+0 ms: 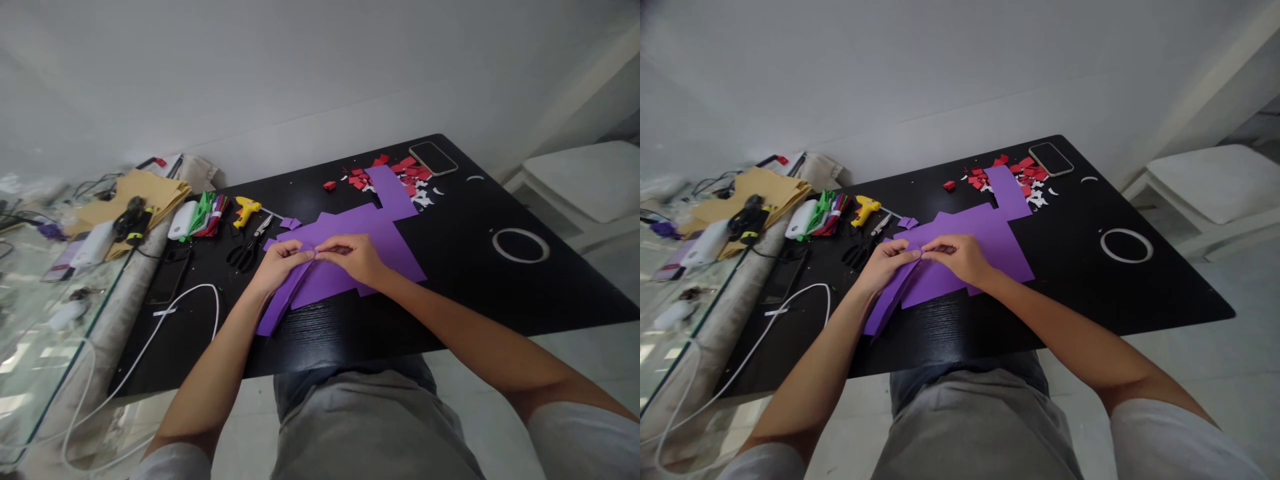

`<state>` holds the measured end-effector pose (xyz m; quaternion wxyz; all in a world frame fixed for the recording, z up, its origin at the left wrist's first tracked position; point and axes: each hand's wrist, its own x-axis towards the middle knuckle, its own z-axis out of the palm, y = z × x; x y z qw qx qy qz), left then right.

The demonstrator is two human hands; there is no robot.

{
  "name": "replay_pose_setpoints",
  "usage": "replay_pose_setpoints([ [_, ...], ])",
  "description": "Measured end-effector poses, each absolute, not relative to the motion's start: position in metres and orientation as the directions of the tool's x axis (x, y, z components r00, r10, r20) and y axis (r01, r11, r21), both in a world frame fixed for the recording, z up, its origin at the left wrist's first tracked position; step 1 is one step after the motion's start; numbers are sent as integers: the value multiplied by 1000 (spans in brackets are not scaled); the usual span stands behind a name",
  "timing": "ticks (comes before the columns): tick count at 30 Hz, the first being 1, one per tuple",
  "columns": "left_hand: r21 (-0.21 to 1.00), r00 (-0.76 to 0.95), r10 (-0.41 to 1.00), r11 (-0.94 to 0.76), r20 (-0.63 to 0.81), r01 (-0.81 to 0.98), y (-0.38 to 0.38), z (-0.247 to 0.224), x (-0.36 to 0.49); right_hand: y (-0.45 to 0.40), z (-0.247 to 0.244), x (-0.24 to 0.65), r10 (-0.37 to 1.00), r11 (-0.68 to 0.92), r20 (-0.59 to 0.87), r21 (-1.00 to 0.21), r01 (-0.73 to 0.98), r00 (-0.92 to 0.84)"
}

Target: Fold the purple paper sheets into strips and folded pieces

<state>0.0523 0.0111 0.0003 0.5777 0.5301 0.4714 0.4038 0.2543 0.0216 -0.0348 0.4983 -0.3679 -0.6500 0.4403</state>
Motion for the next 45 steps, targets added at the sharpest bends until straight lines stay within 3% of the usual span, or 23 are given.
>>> replay_pose_setpoints([
  [12, 991, 232, 963, 131, -137, 40, 12, -1, 51, 22, -34, 254, 936, 219, 223, -975, -45, -271],
  [20, 993, 198, 974, 95, -106, 66, 14, -5, 49, 25, -31, 253, 928, 27, 71, -992, -125, -365],
  [38, 974, 213, 974, -114, 71, 197, 15, -13, 50, 27, -32, 252, 904, -28, 29, -991, -128, -426],
  [45, 980, 330, 923, 193, -198, 49, 10, -13, 52, 32, -32, 256, 938, -19, 25, -992, -122, -347],
])
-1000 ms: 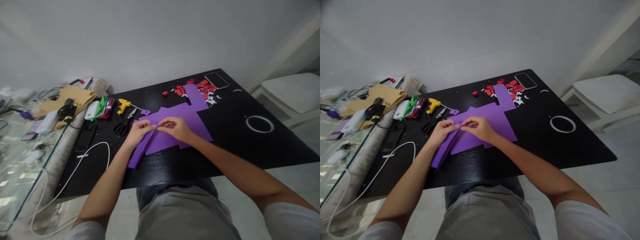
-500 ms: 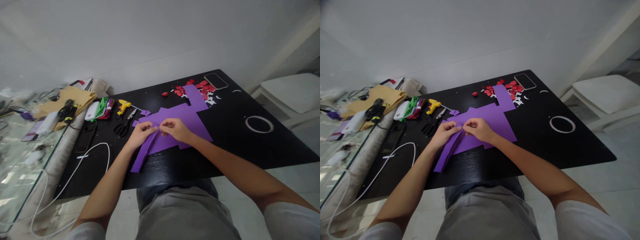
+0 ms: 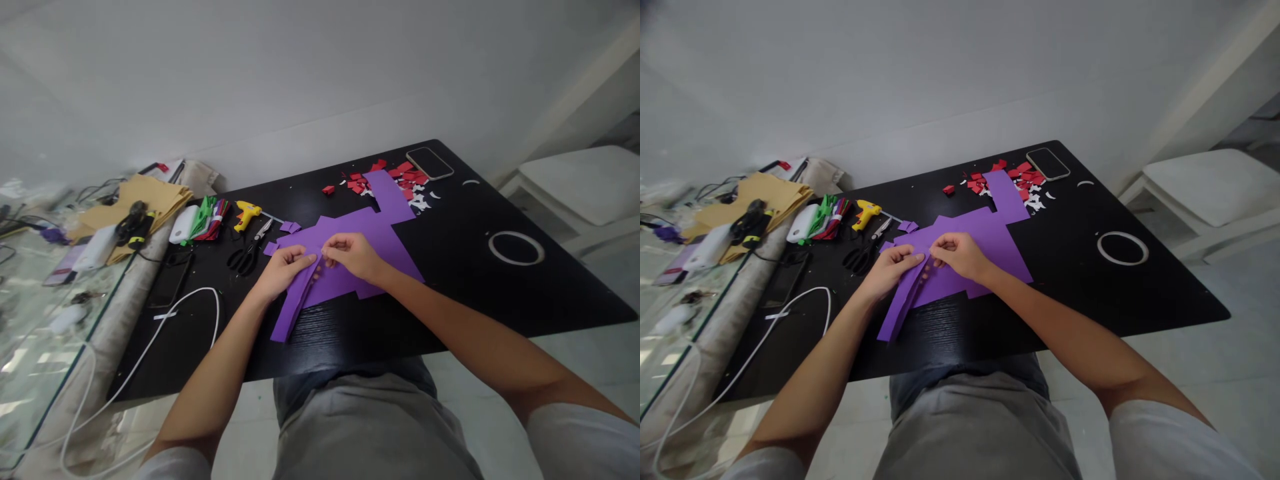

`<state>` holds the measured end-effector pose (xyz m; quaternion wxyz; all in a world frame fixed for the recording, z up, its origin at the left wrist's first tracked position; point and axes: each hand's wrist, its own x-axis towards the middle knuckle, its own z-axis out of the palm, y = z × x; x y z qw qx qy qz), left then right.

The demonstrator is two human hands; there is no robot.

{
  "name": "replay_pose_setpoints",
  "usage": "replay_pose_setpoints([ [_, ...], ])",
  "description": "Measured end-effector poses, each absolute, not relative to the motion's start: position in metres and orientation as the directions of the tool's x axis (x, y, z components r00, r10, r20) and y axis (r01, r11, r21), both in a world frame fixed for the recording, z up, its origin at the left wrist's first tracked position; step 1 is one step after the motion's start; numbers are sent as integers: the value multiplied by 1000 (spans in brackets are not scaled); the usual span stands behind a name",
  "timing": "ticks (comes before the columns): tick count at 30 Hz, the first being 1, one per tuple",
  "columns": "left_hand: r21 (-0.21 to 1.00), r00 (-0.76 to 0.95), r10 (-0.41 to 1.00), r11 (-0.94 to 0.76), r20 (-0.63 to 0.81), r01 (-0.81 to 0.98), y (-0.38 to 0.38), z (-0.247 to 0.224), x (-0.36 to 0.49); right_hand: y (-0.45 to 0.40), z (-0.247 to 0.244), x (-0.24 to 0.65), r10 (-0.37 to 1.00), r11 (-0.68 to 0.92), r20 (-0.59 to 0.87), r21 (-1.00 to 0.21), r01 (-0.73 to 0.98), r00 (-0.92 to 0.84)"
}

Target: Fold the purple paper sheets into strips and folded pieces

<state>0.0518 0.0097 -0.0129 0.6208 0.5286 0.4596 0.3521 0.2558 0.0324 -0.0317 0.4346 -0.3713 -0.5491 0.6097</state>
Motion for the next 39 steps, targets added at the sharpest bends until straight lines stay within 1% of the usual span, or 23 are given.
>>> replay_pose_setpoints([
  [2, 975, 334, 918, 220, -213, 16, 9, -13, 53, 33, -32, 256, 941, -14, 28, -992, -122, -336],
  [7, 984, 324, 931, 180, -172, 4, 8, -13, 55, 32, -31, 256, 947, -13, 25, -993, -116, -321],
  [13, 952, 361, 892, 305, -273, -33, 5, -5, 60, 35, -30, 259, 962, 19, 46, -994, -104, -269],
  [18, 956, 340, 904, 290, -260, -38, 5, -1, 61, 36, -30, 260, 962, 24, 51, -994, -103, -269],
  [23, 953, 361, 891, 303, -275, -20, 6, -3, 58, 37, -31, 259, 965, 28, 51, -995, -94, -258],
  [27, 954, 393, 875, 300, -283, 18, 8, -6, 54, 42, -32, 263, 977, 18, 41, -993, -114, -208],
  [30, 955, 418, 866, 297, -275, 13, 8, -7, 54, 47, -29, 268, 988, 15, 33, -993, -117, -149],
  [32, 955, 414, 869, 296, -269, -1, 8, -7, 54, 49, -26, 270, 992, -5, 11, -991, -130, -126],
  [34, 956, 407, 875, 292, -264, -8, 8, -6, 55, 48, -23, 270, 990, -59, -36, -983, -174, -133],
  [37, 956, 404, 875, 293, -267, -4, 7, -5, 56, 45, -21, 266, 967, -181, -123, -949, -257, -224],
  [39, 958, 400, 878, 286, -262, -2, 7, -5, 56, 41, -21, 263, 934, -249, -165, -937, -246, -316],
])
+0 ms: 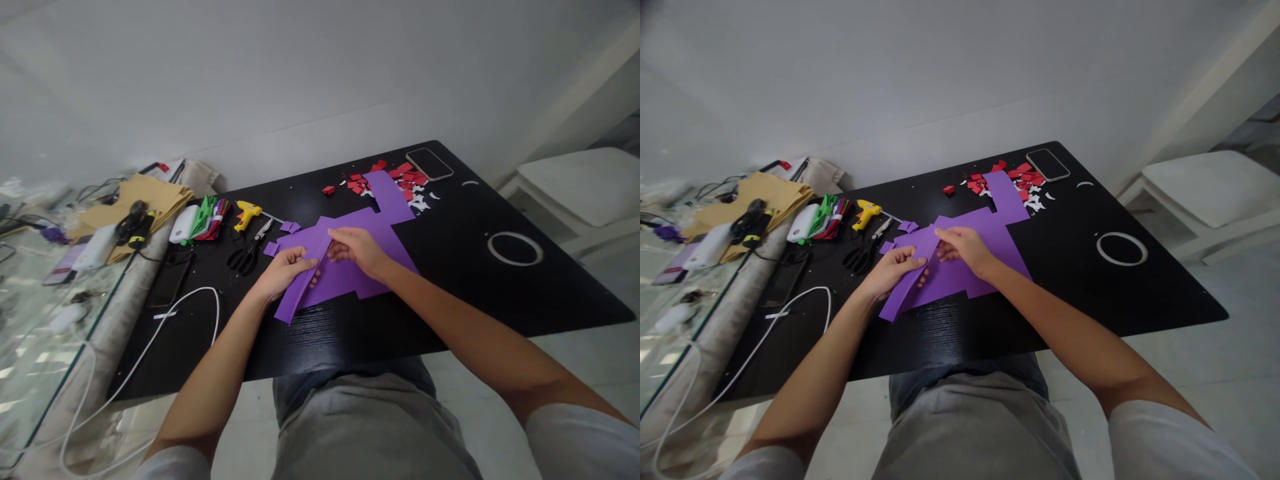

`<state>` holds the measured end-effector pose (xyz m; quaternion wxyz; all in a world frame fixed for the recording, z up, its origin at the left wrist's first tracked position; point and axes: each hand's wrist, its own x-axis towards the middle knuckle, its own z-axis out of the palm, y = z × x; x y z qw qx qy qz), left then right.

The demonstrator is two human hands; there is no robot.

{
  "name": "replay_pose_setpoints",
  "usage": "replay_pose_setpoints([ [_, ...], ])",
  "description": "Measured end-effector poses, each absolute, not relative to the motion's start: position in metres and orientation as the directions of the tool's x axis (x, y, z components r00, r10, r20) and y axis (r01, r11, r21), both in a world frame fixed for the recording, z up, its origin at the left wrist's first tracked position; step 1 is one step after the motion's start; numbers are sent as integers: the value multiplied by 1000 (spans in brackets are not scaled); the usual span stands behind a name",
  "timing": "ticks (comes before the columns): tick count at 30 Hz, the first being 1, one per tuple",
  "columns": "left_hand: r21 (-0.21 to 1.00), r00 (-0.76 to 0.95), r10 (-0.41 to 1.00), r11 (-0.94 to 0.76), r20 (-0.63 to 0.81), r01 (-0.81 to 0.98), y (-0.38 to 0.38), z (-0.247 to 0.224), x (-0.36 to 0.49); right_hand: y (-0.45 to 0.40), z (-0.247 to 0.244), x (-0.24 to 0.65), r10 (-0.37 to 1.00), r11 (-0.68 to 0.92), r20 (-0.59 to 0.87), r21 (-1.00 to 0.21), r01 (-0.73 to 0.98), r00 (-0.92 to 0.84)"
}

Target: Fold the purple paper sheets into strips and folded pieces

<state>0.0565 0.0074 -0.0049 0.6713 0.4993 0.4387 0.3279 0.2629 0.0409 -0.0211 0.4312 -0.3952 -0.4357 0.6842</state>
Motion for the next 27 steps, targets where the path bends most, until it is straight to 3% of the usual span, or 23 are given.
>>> replay_pose_setpoints([
  [4, 965, 401, 884, 263, -240, -2, 8, -5, 56, 35, -24, 259, 890, -280, -196, -947, -156, -412],
  [14, 936, 414, 853, 352, -318, -6, 7, -2, 57, 37, -24, 261, 910, -243, -178, -961, -133, -376],
  [27, 939, 437, 844, 343, -311, 5, 9, -5, 54, 53, -23, 275, 977, -168, -131, -958, -234, -166],
])
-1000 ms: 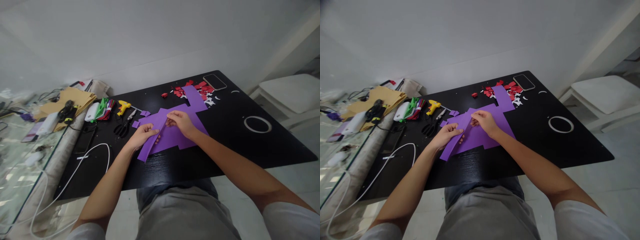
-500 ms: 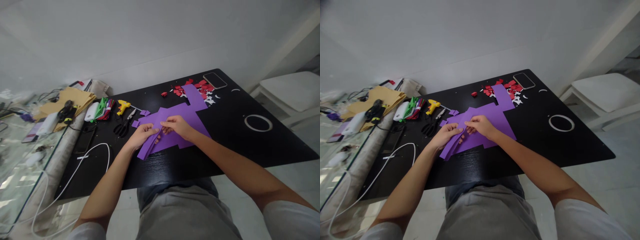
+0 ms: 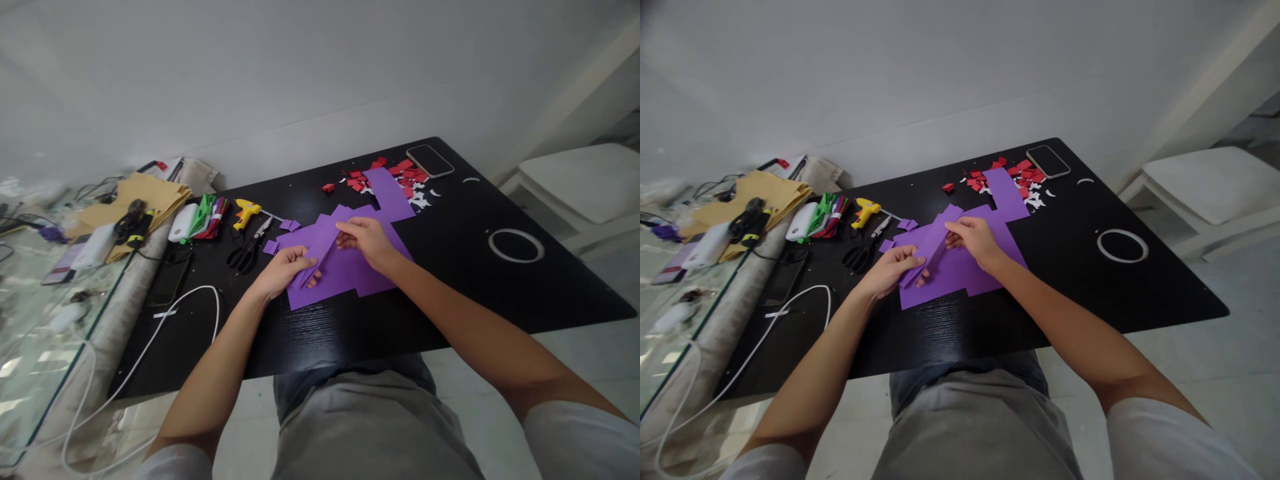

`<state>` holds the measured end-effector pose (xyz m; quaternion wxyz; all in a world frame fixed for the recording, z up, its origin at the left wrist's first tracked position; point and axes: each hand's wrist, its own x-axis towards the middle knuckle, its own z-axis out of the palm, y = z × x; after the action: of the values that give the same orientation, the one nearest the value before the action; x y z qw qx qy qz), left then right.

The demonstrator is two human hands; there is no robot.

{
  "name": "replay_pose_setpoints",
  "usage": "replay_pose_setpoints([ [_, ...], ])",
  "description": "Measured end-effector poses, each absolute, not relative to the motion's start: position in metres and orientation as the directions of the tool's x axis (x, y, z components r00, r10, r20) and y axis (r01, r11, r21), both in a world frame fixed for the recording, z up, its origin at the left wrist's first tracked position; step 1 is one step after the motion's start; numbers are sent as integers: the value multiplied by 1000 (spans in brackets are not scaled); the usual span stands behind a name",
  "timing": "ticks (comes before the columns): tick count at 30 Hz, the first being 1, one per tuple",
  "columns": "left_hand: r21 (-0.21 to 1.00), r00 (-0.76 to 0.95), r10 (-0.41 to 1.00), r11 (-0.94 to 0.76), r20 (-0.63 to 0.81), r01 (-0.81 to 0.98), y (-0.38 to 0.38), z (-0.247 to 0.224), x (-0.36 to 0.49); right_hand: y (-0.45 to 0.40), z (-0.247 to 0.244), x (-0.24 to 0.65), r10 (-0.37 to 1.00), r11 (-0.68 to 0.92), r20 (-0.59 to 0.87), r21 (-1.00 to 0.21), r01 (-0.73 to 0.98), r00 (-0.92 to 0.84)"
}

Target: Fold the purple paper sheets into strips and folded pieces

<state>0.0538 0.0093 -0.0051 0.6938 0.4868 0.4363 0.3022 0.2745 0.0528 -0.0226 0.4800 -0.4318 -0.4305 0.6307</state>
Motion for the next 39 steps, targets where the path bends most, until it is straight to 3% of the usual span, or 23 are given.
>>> replay_pose_setpoints([
  [9, 955, 367, 888, 298, -278, 1, 15, -3, 47, 58, -24, 280, 992, -128, -119, -937, -326, -48],
  [14, 975, 86, 977, 204, -197, -85, 23, -4, 39, 61, -24, 282, 989, -149, -145, -908, -391, -40],
  [18, 980, -180, 980, 49, -84, -194, 30, -5, 31, 55, -21, 281, 961, -239, -173, -913, -331, -217],
  [21, 963, -267, 963, -86, 15, -256, 32, -4, 28, 46, -15, 280, 849, -330, -226, -933, -145, -477],
  [24, 961, -231, 972, -100, 39, -258, 31, -3, 29, 35, -7, 278, 652, -325, -260, -945, 48, -713],
  [26, 972, -163, 987, -49, 11, -231, 28, -3, 34, 29, -4, 275, 579, -339, -256, -939, 58, -774],
  [32, 997, 76, 997, 31, -25, -75, 11, -9, 61, 21, -13, 259, 769, -349, -203, -928, -132, -607],
  [39, 1000, 71, 997, 3, -4, 12, 6, -12, 65, 20, -25, 255, 828, -298, -184, -945, -138, -530],
])
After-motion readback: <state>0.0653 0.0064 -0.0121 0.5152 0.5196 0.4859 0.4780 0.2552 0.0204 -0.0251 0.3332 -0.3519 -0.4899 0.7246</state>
